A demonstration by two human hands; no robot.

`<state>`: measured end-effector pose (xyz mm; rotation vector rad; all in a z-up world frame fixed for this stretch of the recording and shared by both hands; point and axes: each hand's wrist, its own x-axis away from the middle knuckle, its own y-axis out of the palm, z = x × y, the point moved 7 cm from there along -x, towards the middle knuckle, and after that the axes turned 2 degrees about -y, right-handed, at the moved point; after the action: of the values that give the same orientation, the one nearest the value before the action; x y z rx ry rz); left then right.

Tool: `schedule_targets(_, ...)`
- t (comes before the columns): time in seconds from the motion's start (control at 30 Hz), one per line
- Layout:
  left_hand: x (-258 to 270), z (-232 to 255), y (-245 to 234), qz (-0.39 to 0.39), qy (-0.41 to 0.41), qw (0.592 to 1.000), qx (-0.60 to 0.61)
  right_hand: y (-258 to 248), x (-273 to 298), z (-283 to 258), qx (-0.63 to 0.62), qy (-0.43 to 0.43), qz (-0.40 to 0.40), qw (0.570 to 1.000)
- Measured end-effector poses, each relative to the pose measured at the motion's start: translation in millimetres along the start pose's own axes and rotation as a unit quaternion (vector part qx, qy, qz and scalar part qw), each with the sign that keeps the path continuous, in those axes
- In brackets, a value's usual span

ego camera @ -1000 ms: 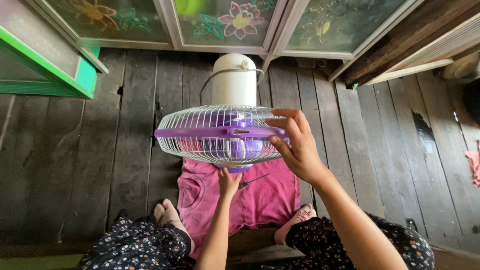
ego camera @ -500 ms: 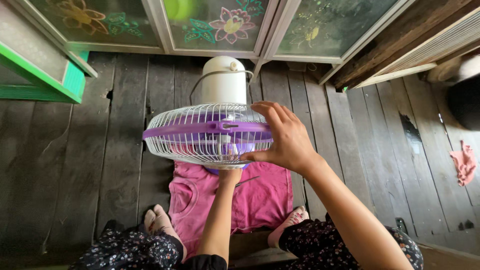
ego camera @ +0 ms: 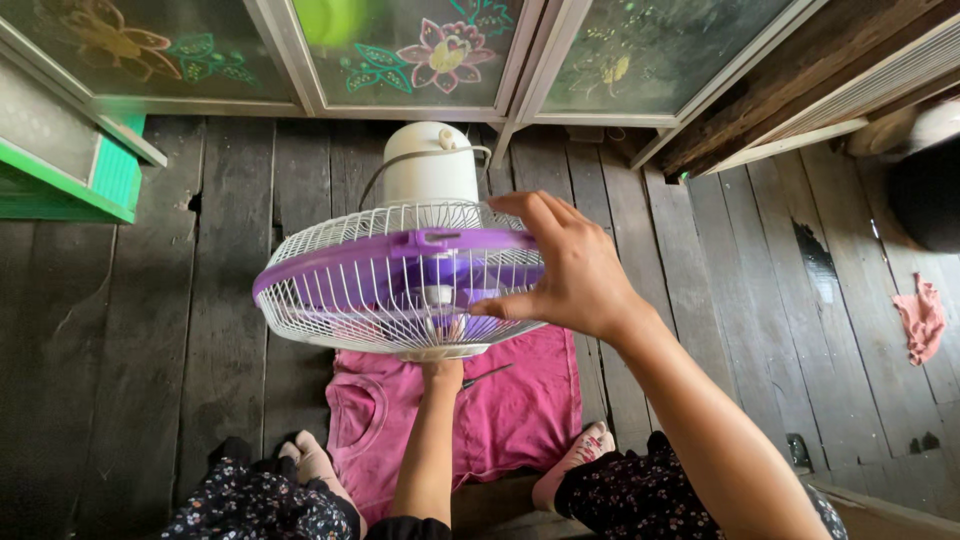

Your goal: The person sits on the floor and assembles a purple table fan. They place the front wire cage over the fan blades, align it, and use a screwdriver to tighten the screws securing the cage to the fan body.

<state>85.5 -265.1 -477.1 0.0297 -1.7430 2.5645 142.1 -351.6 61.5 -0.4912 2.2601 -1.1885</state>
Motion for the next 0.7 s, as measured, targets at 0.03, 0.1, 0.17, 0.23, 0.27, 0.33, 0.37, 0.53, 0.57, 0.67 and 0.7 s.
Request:
schedule_targets(0.03,-1,-1,3,-0.026,-0.005,1.000,0.000,-1,-5,4,-0.002,-0.002,-0.011,1.000)
schedule_targets(0.1,1,-3,9,-0.084,-0.014,0.996,0.003,-1,-17,13,-0.009,-0.007,-0.035,0.999)
schedule_targets(0.17,4,-4,14,-0.145,-0.022,0.989,0.008,-5,-31,19,-0.021,-0.030,-0.032,0.999)
schedule_targets(0.23,2,-4,14,-0.186,-0.023,0.982,0.004,-13,-47,26,-0.030,-0.048,-0.031,0.998)
schedule_targets(0.27,1,-3,13,-0.192,-0.015,0.981,-0.003,-16,-54,30,-0.034,-0.052,-0.034,0.997)
schedule_targets(0.33,-5,-2,12,-0.198,-0.005,0.980,-0.011,-21,-70,38,-0.049,-0.054,-0.045,0.996)
schedule_targets(0.37,-3,-3,14,-0.215,-0.005,0.977,-0.008,-20,-75,42,-0.064,-0.044,-0.055,0.995)
schedule_targets(0.53,-3,3,-6,-0.249,0.037,0.967,-0.037,-17,-83,50,-0.082,0.000,-0.059,0.995)
schedule_targets(0.57,-5,9,-20,-0.249,0.059,0.966,-0.036,-14,-82,48,-0.069,-0.006,-0.053,0.996)
schedule_targets(0.67,8,57,-80,-0.295,0.105,0.945,0.093,-9,-82,39,-0.031,-0.034,-0.004,0.999)
schedule_targets(0.7,16,76,-110,-0.322,0.102,0.924,0.182,-9,-80,35,-0.021,-0.044,0.015,0.999)
